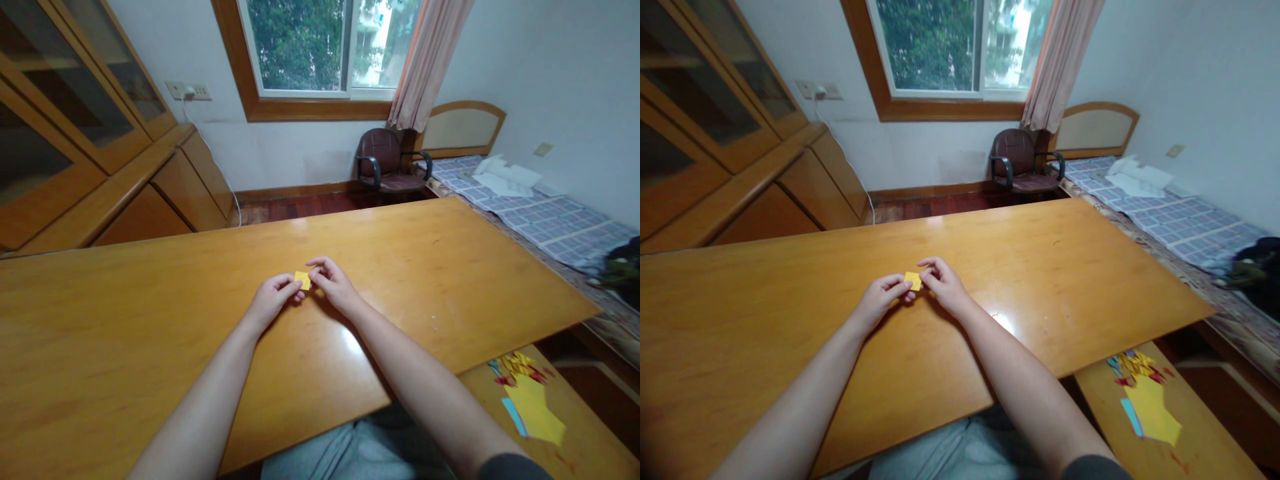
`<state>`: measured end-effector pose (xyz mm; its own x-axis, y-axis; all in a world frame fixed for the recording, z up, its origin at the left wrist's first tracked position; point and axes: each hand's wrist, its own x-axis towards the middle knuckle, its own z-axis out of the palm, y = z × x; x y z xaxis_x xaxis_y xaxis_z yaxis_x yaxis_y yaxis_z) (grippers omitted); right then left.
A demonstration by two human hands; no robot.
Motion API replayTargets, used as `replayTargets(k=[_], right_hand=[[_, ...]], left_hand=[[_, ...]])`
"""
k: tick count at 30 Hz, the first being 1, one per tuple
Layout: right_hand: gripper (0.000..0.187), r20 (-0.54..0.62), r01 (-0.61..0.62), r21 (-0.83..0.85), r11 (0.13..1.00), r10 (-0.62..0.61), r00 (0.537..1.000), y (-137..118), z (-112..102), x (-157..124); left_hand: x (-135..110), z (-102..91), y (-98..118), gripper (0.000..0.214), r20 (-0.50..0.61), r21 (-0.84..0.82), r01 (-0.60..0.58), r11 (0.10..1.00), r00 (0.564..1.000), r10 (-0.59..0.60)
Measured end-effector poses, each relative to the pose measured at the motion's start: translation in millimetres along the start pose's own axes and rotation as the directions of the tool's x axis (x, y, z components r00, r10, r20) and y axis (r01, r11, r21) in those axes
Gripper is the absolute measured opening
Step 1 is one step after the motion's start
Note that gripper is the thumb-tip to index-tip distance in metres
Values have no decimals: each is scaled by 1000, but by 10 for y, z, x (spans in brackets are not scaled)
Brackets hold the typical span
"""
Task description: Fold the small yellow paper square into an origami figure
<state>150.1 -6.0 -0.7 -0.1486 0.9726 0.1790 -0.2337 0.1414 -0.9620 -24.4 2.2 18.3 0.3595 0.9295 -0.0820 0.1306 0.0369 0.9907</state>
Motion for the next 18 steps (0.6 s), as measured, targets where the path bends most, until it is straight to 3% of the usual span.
replayTargets(k=[6,18], right_hand=[[37,35,-28,-24,999,29,999,25,15,13],[29,-11,-8,-6,1000,8,1000,-30,8,-1]], left_hand=[[10,-5,-17,31,-38,11,-7,1000,999,8],[-6,1,12,30,-8,45,-2,999,1000,3]])
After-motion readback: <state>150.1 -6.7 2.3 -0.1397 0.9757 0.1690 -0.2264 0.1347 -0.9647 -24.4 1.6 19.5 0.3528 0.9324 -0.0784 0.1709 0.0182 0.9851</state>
